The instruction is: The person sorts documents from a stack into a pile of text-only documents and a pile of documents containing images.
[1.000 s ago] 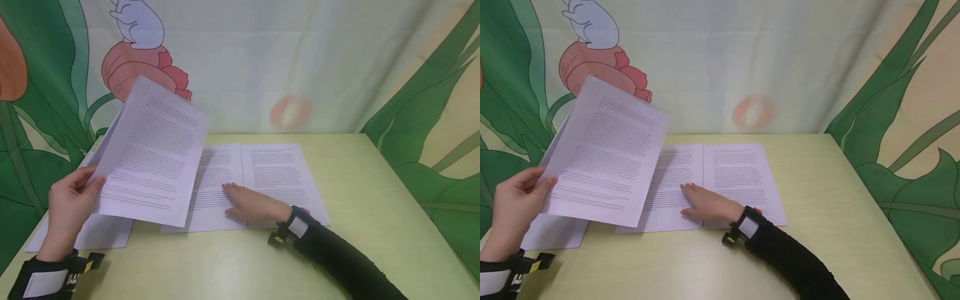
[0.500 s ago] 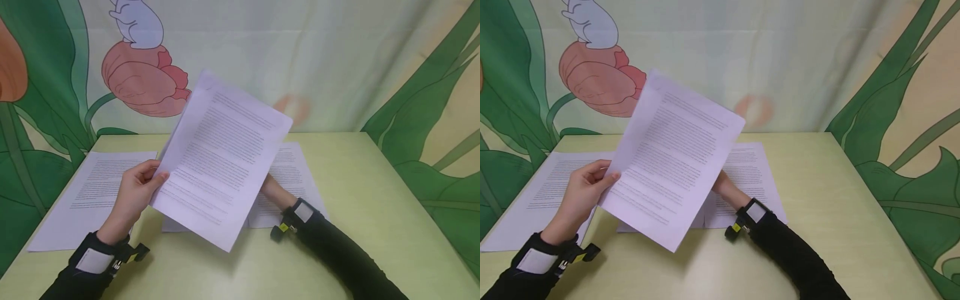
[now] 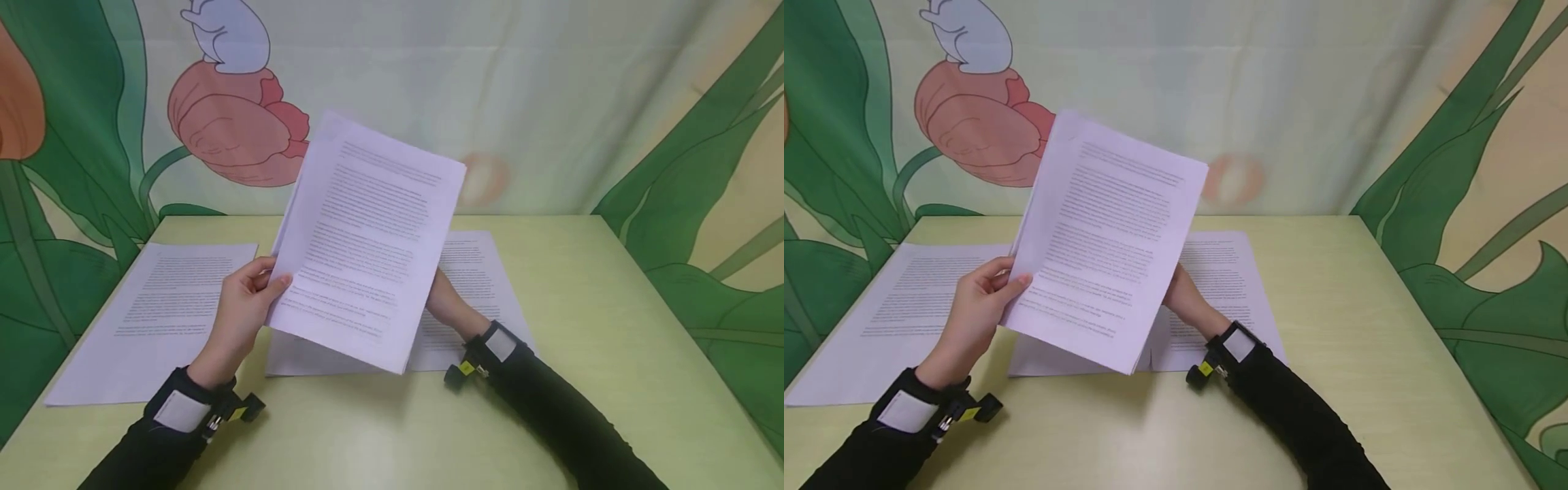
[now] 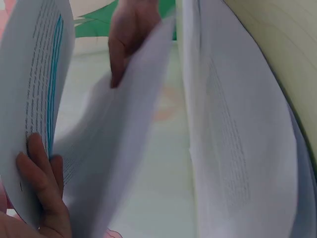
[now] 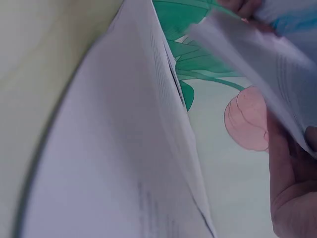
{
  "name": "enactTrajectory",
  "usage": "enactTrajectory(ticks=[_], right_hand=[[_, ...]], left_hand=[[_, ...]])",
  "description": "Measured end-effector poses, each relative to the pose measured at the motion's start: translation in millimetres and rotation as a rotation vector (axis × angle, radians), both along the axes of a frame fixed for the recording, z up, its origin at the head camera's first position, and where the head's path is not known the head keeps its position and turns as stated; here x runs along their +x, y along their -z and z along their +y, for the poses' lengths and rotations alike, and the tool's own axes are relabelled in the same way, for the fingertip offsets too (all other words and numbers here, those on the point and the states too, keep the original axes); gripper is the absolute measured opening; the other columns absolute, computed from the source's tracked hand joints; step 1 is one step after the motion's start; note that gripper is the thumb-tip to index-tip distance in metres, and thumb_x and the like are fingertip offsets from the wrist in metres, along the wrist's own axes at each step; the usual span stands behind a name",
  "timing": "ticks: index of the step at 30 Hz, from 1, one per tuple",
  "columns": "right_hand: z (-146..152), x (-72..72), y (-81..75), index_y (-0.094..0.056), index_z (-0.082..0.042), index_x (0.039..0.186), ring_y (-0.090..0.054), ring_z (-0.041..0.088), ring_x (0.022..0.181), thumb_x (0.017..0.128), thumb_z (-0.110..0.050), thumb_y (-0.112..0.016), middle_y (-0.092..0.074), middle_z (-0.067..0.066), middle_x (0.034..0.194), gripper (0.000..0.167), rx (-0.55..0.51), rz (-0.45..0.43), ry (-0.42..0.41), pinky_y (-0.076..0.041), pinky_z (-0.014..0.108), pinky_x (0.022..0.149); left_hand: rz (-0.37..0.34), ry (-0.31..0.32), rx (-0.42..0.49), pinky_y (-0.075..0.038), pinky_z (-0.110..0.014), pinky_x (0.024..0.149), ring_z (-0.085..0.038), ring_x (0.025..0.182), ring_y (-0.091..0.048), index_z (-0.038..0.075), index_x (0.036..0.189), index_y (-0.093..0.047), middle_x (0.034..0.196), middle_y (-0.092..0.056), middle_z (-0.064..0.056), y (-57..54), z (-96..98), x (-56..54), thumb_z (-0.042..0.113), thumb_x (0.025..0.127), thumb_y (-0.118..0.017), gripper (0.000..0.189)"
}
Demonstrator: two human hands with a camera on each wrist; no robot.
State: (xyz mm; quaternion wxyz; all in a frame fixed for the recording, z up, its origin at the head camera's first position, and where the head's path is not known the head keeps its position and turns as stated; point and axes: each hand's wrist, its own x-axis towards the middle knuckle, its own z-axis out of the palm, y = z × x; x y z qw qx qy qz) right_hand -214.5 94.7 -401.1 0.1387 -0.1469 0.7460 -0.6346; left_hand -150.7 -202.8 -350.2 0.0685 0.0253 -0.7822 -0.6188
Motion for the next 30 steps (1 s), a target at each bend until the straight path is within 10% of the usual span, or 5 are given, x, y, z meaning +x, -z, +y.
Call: enactTrajectory(ticks=[6,12,20,30], right_hand=[[-11.4,-5.2,-7.3,-0.036,-0.01,0.143,-0.065,0.016,0.069,0.102,-0.022,-0.035,-0.063,0.014,0.1,0.043,-0.086,-0.064,-0.056,-0.054,0.03,0.058],[-14.7,-4.6,-9.3,-0.033,-0.012,0.145,-0.065,0.016,0.073,0.104,-0.022,-0.028,-0.062,0.013,0.105,0.043,-0.155,-0.163,-0.062,-0.053,0.032,0.059],[-7.4,-4.4,-13.6,-0.034,-0.011,0.144,-0.056,0.013,0.07,0.104,-0.029,-0.025,-0.058,0.006,0.095,0.044,-0.157,-0.204,-0.089,-0.046,0.026,0.059],[27.1,-7.1,-30.0,-0.037,-0.004,0.141,-0.06,0.012,0.076,0.103,-0.044,-0.019,-0.059,0.003,0.093,0.058,-0.075,-0.235,-0.012,-0.049,0.027,0.061]], left_hand=[[-0.024,-0.106,-0.125,-0.054,-0.024,0.058,-0.01,0.071,-0.064,0.001,0.119,-0.058,0.102,-0.065,-0.021,7.4,-3.9,-4.7,0.011,0.092,-0.06,0.029],[-0.043,-0.134,-0.248,-0.046,-0.024,0.069,-0.023,0.095,-0.054,0.0,0.116,-0.056,0.11,-0.059,-0.016,11.1,-3.8,-5.8,0.014,0.094,-0.057,0.026],[-0.167,-0.02,-0.118,-0.049,-0.024,0.068,-0.019,0.088,-0.057,-0.001,0.123,-0.044,0.117,-0.056,-0.022,13.0,0.5,-3.6,0.013,0.097,-0.05,0.029],[-0.143,0.054,0.002,-0.053,-0.024,0.065,-0.014,0.082,-0.065,0.002,0.124,-0.043,0.112,-0.063,-0.022,21.4,31.0,-7.2,0.005,0.092,-0.056,0.034]])
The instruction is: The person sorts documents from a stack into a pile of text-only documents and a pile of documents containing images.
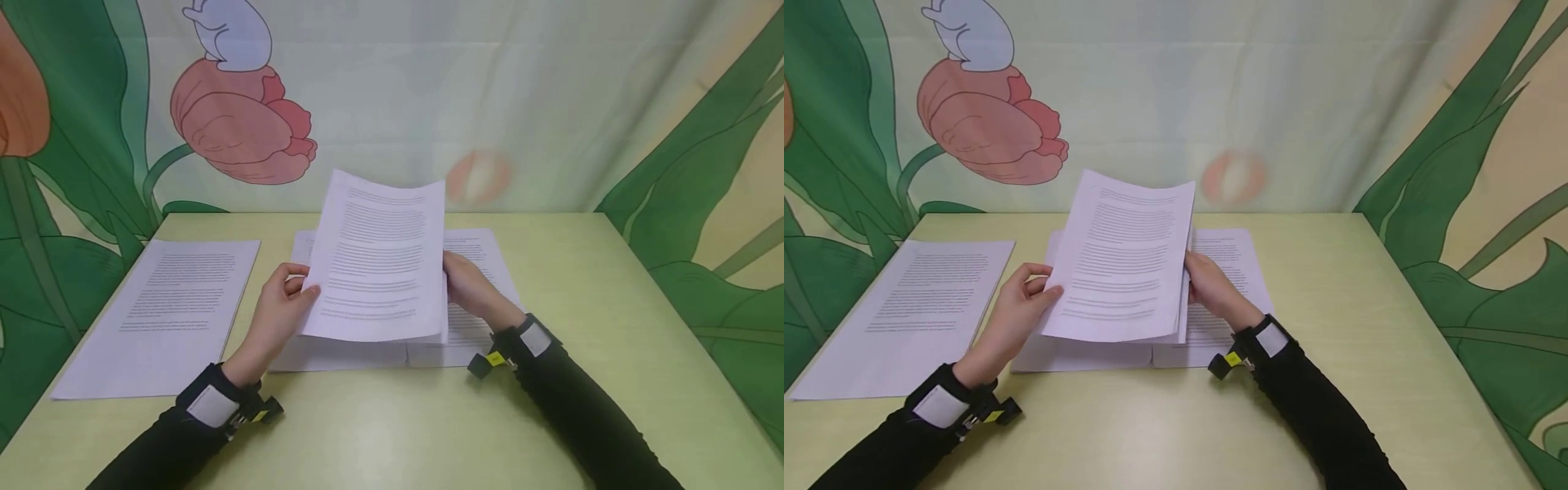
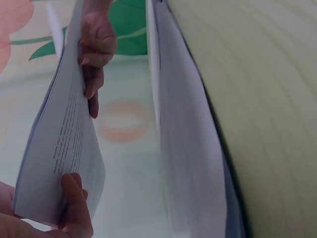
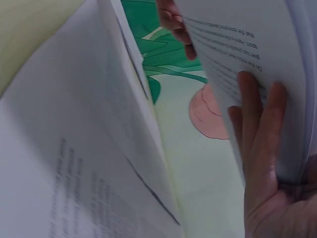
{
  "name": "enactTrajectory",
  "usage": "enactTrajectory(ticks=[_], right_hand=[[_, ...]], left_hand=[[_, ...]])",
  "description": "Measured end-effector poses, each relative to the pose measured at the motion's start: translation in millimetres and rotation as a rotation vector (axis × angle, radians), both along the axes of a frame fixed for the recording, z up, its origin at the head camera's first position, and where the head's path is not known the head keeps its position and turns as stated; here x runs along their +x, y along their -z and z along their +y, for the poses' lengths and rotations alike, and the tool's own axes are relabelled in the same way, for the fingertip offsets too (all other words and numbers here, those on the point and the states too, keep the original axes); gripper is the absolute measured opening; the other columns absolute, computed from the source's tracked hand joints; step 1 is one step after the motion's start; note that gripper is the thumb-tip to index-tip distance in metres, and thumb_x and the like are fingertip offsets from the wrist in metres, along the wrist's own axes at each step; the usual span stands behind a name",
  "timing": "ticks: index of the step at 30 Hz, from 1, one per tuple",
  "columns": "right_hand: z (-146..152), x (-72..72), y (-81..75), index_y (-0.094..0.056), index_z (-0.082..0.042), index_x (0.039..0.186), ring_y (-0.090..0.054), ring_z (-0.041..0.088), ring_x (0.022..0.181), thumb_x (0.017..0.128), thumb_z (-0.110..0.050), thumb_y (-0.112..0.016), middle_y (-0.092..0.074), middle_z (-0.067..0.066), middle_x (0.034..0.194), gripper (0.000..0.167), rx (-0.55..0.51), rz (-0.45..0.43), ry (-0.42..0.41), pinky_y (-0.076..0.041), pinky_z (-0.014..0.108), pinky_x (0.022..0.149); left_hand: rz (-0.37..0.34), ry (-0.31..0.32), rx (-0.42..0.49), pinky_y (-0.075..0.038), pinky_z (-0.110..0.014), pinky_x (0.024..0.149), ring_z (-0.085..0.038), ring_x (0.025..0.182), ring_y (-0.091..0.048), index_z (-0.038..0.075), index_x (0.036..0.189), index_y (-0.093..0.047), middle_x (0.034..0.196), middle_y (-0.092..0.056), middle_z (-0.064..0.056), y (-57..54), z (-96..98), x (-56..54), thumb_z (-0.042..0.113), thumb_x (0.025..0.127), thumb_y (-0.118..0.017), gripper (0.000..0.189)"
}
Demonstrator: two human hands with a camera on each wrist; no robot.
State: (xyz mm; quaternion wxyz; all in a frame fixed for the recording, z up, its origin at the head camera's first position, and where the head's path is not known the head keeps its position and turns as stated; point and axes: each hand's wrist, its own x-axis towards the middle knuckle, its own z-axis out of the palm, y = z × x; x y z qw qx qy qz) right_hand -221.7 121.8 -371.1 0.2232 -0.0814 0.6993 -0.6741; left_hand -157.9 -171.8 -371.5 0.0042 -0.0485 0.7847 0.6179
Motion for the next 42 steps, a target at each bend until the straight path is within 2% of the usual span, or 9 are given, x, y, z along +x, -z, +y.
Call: enactTrajectory(ticks=[5,8,13,18,24,29,31,36,42], right_hand=[[27.2,-2.5,-9.1,-0.024,-0.015,0.15,-0.058,0.016,0.098,0.097,-0.06,-0.014,-0.051,0.011,0.122,0.07,0.078,-0.044,0.037,-0.051,0.031,0.072],[47.8,-3.1,-11.4,-0.029,-0.011,0.147,-0.061,0.02,0.1,0.099,-0.055,-0.024,-0.051,0.018,0.13,0.066,0.165,-0.04,-0.006,-0.053,0.033,0.076],[83.2,-1.1,-13.8,-0.043,-0.003,0.136,-0.067,0.023,0.092,0.097,-0.032,-0.052,-0.063,0.016,0.118,0.05,0.319,-0.035,-0.103,-0.055,0.036,0.078],[110.0,-4.6,-14.4,-0.045,-0.003,0.136,-0.068,0.023,0.091,0.092,-0.031,-0.062,-0.066,0.013,0.113,0.054,0.426,-0.022,-0.114,-0.054,0.034,0.077],[129.7,-10.6,-11.7,-0.042,-0.003,0.138,-0.066,0.022,0.092,0.09,-0.032,-0.064,-0.065,0.015,0.115,0.06,0.509,-0.007,-0.109,-0.053,0.034,0.081],[136.0,-9.6,-9.9,-0.034,0.002,0.141,-0.063,0.021,0.098,0.088,-0.031,-0.066,-0.06,0.019,0.122,0.07,0.606,-0.017,-0.095,-0.05,0.041,0.091],[138.7,-9.6,-6.9,-0.033,0.002,0.142,-0.062,0.022,0.1,0.088,-0.032,-0.067,-0.059,0.02,0.125,0.072,0.638,-0.021,-0.084,-0.049,0.043,0.092],[146.7,-10.8,0.3,-0.036,0.0,0.142,-0.062,0.023,0.101,0.087,-0.032,-0.068,-0.057,0.021,0.127,0.07,0.662,-0.038,-0.062,-0.051,0.04,0.091],[154.1,-11.1,7.0,-0.04,0.001,0.14,-0.063,0.021,0.095,0.087,-0.029,-0.068,-0.058,0.023,0.125,0.067,0.677,-0.057,-0.042,-0.053,0.033,0.084]], left_hand=[[0.0,0.062,0.039,-0.054,-0.026,0.065,-0.015,0.082,-0.067,0.002,0.121,-0.044,0.11,-0.066,-0.021,3.9,23.8,-3.1,0.004,0.091,-0.058,0.033],[-0.004,0.103,0.059,-0.053,-0.026,0.064,-0.014,0.079,-0.067,0.002,0.119,-0.045,0.106,-0.067,-0.021,4.4,38.4,-2.9,0.003,0.089,-0.06,0.033],[-0.036,0.188,0.068,-0.054,-0.027,0.063,-0.013,0.076,-0.067,0.004,0.118,-0.047,0.101,-0.069,-0.018,4.0,61.2,-1.6,0.004,0.088,-0.063,0.034],[-0.071,0.306,0.04,-0.051,-0.026,0.067,-0.014,0.08,-0.066,0.005,0.121,-0.046,0.104,-0.069,-0.014,5.8,77.8,-0.6,0.007,0.089,-0.063,0.036],[-0.094,0.427,-0.062,-0.046,-0.027,0.075,-0.014,0.091,-0.065,0.005,0.126,-0.043,0.112,-0.068,-0.009,11.6,92.7,-3.1,0.011,0.089,-0.064,0.043],[-0.114,0.455,-0.182,-0.047,-0.034,0.086,-0.017,0.098,-0.064,0.007,0.127,-0.045,0.12,-0.065,-0.01,18.2,100.6,-3.8,0.015,0.085,-0.069,0.049],[-0.101,0.462,-0.237,-0.047,-0.037,0.087,-0.019,0.099,-0.064,0.006,0.127,-0.048,0.12,-0.064,-0.011,19.5,102.9,-3.1,0.017,0.084,-0.071,0.05],[-0.049,0.481,-0.342,-0.048,-0.035,0.083,-0.019,0.094,-0.063,0.005,0.124,-0.052,0.114,-0.064,-0.01,20.8,104.2,-2.5,0.019,0.081,-0.073,0.05],[-0.043,0.526,-0.441,-0.048,-0.032,0.08,-0.018,0.09,-0.061,0.001,0.127,-0.052,0.108,-0.063,-0.009,19.3,104.5,-2.5,0.019,0.081,-0.074,0.054]])
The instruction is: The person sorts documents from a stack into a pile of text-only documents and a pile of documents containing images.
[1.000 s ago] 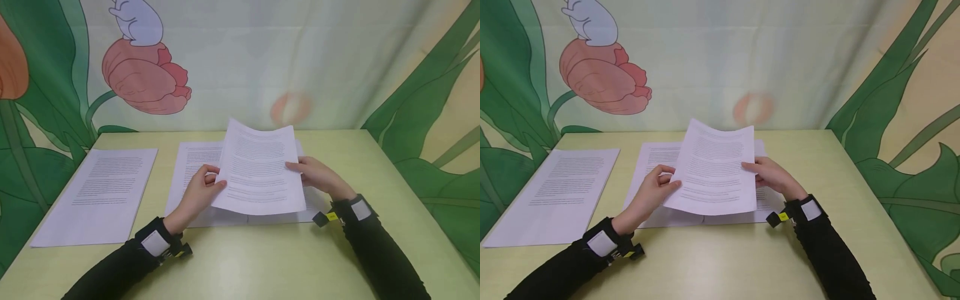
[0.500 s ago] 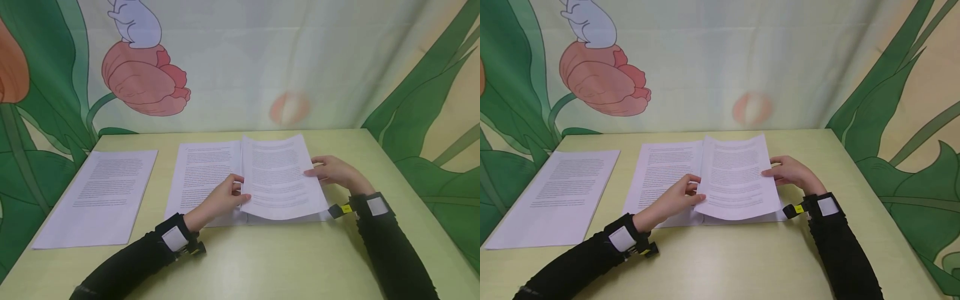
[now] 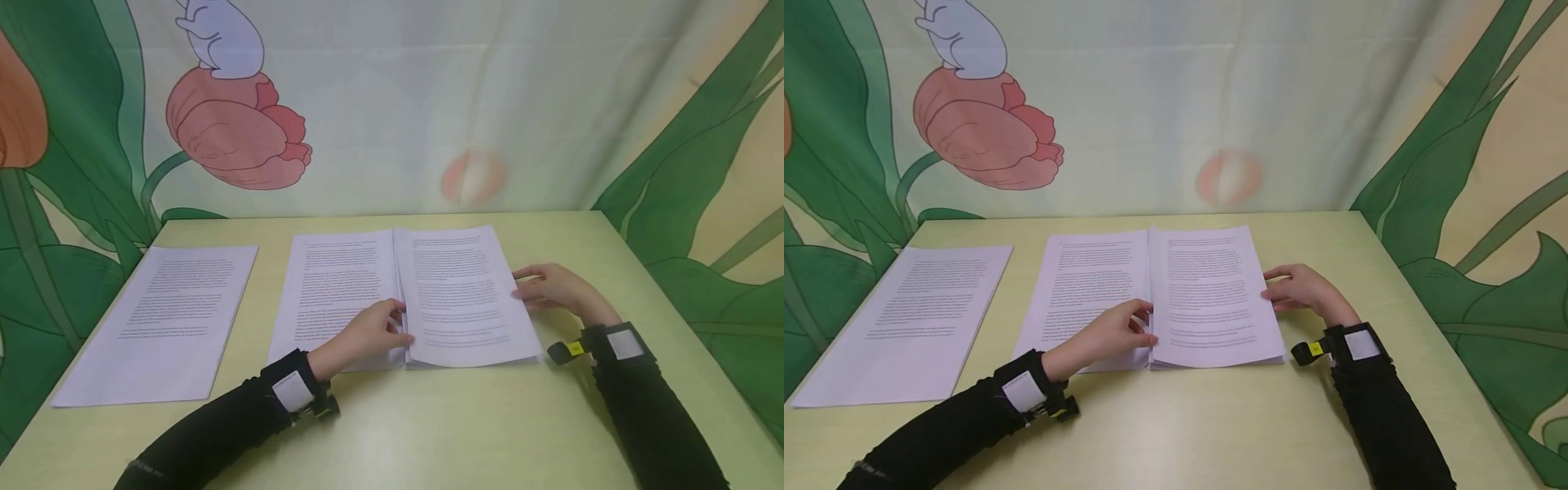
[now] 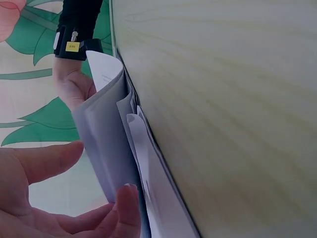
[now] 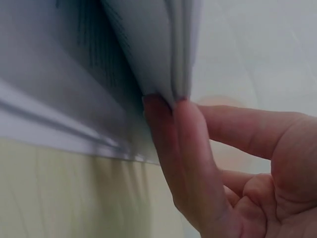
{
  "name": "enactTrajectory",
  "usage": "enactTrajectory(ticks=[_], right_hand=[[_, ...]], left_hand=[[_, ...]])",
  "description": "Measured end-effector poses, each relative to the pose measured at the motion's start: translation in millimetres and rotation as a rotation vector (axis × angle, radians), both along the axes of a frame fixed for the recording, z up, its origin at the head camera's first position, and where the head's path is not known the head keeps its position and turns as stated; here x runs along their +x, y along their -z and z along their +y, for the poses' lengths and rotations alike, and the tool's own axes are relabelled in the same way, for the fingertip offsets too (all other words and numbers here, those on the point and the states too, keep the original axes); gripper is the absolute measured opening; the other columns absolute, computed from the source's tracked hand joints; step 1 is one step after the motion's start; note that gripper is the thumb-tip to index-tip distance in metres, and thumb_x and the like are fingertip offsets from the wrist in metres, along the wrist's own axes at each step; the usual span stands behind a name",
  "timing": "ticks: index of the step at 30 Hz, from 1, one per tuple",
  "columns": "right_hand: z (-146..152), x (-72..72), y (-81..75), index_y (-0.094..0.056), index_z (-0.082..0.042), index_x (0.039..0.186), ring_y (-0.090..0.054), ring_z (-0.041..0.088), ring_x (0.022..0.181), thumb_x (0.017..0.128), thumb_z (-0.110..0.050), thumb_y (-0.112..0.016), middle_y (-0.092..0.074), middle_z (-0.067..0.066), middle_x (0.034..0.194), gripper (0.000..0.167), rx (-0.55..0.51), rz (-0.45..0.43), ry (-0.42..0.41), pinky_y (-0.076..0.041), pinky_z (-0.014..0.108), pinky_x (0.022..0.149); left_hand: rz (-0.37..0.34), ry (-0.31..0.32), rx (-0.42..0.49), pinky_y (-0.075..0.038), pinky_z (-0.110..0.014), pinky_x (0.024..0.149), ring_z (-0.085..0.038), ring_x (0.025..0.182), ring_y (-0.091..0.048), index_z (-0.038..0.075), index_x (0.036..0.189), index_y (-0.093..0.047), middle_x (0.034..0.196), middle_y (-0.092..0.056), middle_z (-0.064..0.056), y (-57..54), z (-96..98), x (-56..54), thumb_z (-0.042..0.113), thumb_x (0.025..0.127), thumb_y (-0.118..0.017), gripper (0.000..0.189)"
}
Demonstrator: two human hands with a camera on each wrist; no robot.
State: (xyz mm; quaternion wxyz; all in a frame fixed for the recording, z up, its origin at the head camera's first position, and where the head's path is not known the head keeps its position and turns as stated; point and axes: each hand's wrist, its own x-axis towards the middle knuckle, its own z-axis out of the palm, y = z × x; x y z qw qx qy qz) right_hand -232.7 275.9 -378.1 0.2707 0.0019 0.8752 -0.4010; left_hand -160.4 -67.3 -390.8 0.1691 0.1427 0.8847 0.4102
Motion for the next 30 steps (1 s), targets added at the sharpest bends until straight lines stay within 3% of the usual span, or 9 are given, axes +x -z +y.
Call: enactTrajectory(ticks=[7,21,30], right_hand=[[7.2,-0.3,7.2,-0.041,0.001,0.139,-0.064,0.019,0.09,0.087,-0.027,-0.068,-0.06,0.022,0.122,0.064,0.008,-0.005,0.022,-0.054,0.028,0.078],[6.1,-2.5,10.1,-0.045,0.002,0.136,-0.063,0.018,0.087,0.086,-0.025,-0.07,-0.059,0.025,0.122,0.062,0.067,0.055,0.02,-0.052,0.026,0.072],[-3.9,-0.7,11.9,-0.05,-0.001,0.132,-0.06,0.024,0.089,0.085,-0.023,-0.07,-0.059,0.025,0.118,0.056,0.178,0.107,0.044,-0.049,0.027,0.072]], left_hand=[[0.039,0.052,-0.054,-0.048,-0.033,0.08,-0.021,0.09,-0.059,-0.005,0.13,-0.052,0.104,-0.06,-0.013,-0.3,1.2,1.5,0.02,0.079,-0.074,0.061],[0.069,0.049,-0.116,-0.047,-0.033,0.078,-0.021,0.088,-0.054,-0.006,0.129,-0.053,0.107,-0.055,-0.017,-6.2,5.5,5.4,0.022,0.08,-0.074,0.06],[0.077,0.088,-0.1,-0.04,-0.042,0.095,-0.029,0.114,-0.048,-0.003,0.117,-0.065,0.121,-0.058,-0.018,-3.9,3.5,6.5,0.025,0.086,-0.067,0.042]])
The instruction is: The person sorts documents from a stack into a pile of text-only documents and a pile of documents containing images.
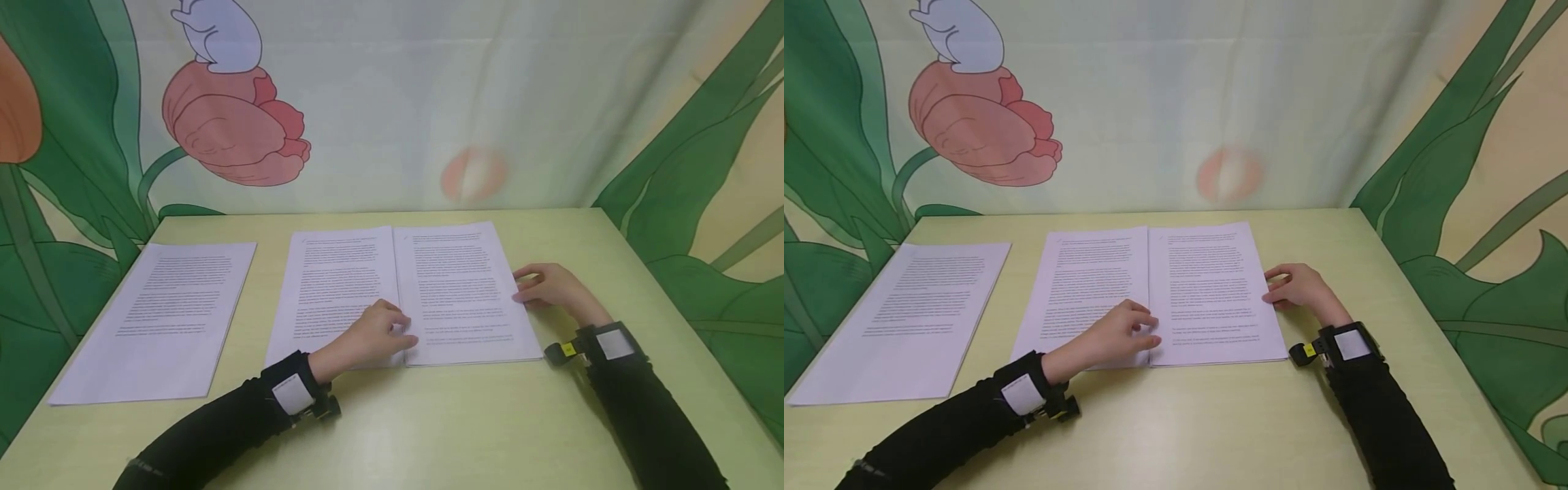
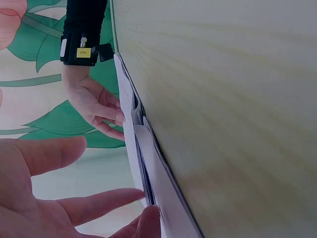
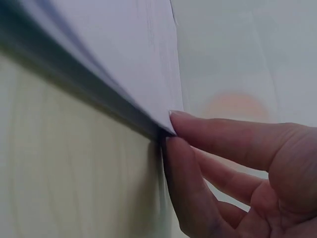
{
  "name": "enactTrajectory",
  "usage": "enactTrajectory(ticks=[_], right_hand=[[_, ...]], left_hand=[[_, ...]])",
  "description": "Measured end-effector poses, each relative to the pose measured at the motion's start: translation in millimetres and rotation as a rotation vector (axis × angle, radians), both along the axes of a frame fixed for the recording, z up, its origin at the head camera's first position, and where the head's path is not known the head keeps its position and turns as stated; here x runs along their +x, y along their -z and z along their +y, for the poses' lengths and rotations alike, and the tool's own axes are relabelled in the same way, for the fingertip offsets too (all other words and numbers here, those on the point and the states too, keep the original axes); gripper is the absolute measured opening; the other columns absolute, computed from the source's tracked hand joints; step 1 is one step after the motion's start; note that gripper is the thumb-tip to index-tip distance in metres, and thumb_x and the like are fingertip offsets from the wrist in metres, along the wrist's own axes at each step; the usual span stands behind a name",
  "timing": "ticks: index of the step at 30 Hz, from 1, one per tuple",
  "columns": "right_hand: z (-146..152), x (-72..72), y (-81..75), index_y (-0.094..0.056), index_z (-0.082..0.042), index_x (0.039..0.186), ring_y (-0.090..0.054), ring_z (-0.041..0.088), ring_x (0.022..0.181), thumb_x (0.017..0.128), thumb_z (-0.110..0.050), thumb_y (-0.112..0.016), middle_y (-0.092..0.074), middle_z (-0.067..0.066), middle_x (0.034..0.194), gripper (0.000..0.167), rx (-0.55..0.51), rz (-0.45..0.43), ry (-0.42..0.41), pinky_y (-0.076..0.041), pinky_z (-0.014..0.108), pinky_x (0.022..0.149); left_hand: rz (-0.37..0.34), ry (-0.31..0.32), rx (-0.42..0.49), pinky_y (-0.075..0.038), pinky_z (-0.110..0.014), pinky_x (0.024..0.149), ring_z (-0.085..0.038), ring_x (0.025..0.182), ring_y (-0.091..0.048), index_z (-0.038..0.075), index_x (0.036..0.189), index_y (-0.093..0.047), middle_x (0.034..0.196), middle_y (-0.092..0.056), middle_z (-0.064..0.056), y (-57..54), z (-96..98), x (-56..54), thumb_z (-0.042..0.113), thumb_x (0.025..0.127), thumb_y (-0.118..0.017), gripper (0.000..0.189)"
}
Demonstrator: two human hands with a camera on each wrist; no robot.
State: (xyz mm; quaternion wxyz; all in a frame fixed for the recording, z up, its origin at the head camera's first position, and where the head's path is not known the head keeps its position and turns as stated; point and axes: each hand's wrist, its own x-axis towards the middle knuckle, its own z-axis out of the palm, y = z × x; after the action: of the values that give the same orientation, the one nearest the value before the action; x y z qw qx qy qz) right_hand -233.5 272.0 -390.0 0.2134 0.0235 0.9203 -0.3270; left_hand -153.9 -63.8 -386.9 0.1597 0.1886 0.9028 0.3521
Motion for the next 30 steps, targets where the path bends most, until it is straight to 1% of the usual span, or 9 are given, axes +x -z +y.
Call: enactTrajectory(ticks=[8,12,15,17,20,22,26,28,30], right_hand=[[-6.9,1.9,-0.5,-0.048,-0.004,0.133,-0.057,0.03,0.096,0.084,-0.021,-0.072,-0.059,0.023,0.116,0.058,0.083,0.035,-0.006,-0.046,0.033,0.077],[-15.5,6.2,-2.5,-0.044,-0.002,0.136,-0.054,0.037,0.107,0.083,-0.013,-0.071,-0.054,0.025,0.124,0.06,0.114,0.116,-0.049,-0.047,0.044,0.085],[-25.9,10.9,-5.5,-0.04,0.002,0.139,-0.045,0.043,0.121,0.083,-0.011,-0.07,-0.046,0.029,0.135,0.065,0.166,0.202,-0.146,-0.039,0.054,0.099],[-32.9,13.8,-5.8,-0.035,0.002,0.143,-0.035,0.044,0.132,0.086,-0.018,-0.069,-0.036,0.029,0.144,0.07,0.208,0.242,-0.246,-0.029,0.057,0.106],[-42.5,20.7,-4.3,-0.025,-0.002,0.149,-0.015,0.044,0.142,0.089,-0.032,-0.065,-0.019,0.025,0.154,0.078,0.222,0.245,-0.39,-0.017,0.058,0.111],[-47.2,25.6,-1.3,-0.021,-0.005,0.15,-0.006,0.043,0.144,0.089,-0.04,-0.063,-0.01,0.022,0.157,0.082,0.218,0.232,-0.464,-0.013,0.057,0.112],[-53.1,33.6,2.1,-0.02,-0.005,0.15,-0.001,0.044,0.143,0.088,-0.045,-0.063,-0.006,0.023,0.157,0.085,0.208,0.21,-0.534,-0.012,0.058,0.112],[-54.3,35.1,3.1,-0.02,-0.004,0.15,-0.001,0.045,0.143,0.088,-0.045,-0.062,-0.005,0.024,0.157,0.086,0.216,0.211,-0.549,-0.012,0.058,0.112],[-55.3,35.6,3.7,-0.02,-0.003,0.15,-0.002,0.045,0.143,0.088,-0.045,-0.063,-0.005,0.024,0.156,0.086,0.218,0.217,-0.556,-0.012,0.058,0.112]], left_hand=[[0.021,0.04,-0.027,-0.037,-0.044,0.096,-0.033,0.116,-0.045,-0.002,0.11,-0.069,0.122,-0.056,-0.02,1.6,-0.7,1.3,0.027,0.087,-0.065,0.037],[0.033,0.049,-0.057,-0.037,-0.044,0.094,-0.034,0.115,-0.045,-0.002,0.11,-0.069,0.123,-0.055,-0.02,1.2,0.9,1.9,0.027,0.087,-0.066,0.037],[0.048,0.054,-0.085,-0.037,-0.043,0.094,-0.033,0.115,-0.045,0.0,0.11,-0.069,0.124,-0.055,-0.019,1.2,1.6,1.9,0.029,0.087,-0.066,0.038],[0.057,0.058,-0.101,-0.037,-0.042,0.094,-0.032,0.115,-0.045,0.0,0.11,-0.069,0.124,-0.056,-0.019,1.0,1.7,2.1,0.03,0.087,-0.066,0.039],[0.061,0.064,-0.119,-0.038,-0.042,0.095,-0.033,0.116,-0.045,0.0,0.111,-0.069,0.125,-0.056,-0.018,0.0,2.2,2.6,0.032,0.087,-0.065,0.04],[0.057,0.068,-0.128,-0.037,-0.042,0.096,-0.033,0.117,-0.044,0.001,0.113,-0.068,0.126,-0.056,-0.018,-0.4,2.3,2.8,0.033,0.087,-0.065,0.041],[0.053,0.055,-0.138,-0.038,-0.043,0.096,-0.032,0.119,-0.044,0.005,0.125,-0.061,0.129,-0.053,-0.016,-1.6,-2.1,3.3,0.035,0.088,-0.063,0.047],[0.066,0.033,-0.135,-0.038,-0.043,0.097,-0.032,0.121,-0.043,0.008,0.131,-0.056,0.132,-0.05,-0.016,-5.0,-9.3,4.5,0.035,0.089,-0.063,0.051],[0.097,0.001,-0.129,-0.039,-0.045,0.099,-0.032,0.124,-0.042,0.01,0.135,-0.051,0.136,-0.047,-0.016,-10.9,-20.3,5.4,0.035,0.089,-0.062,0.054]])
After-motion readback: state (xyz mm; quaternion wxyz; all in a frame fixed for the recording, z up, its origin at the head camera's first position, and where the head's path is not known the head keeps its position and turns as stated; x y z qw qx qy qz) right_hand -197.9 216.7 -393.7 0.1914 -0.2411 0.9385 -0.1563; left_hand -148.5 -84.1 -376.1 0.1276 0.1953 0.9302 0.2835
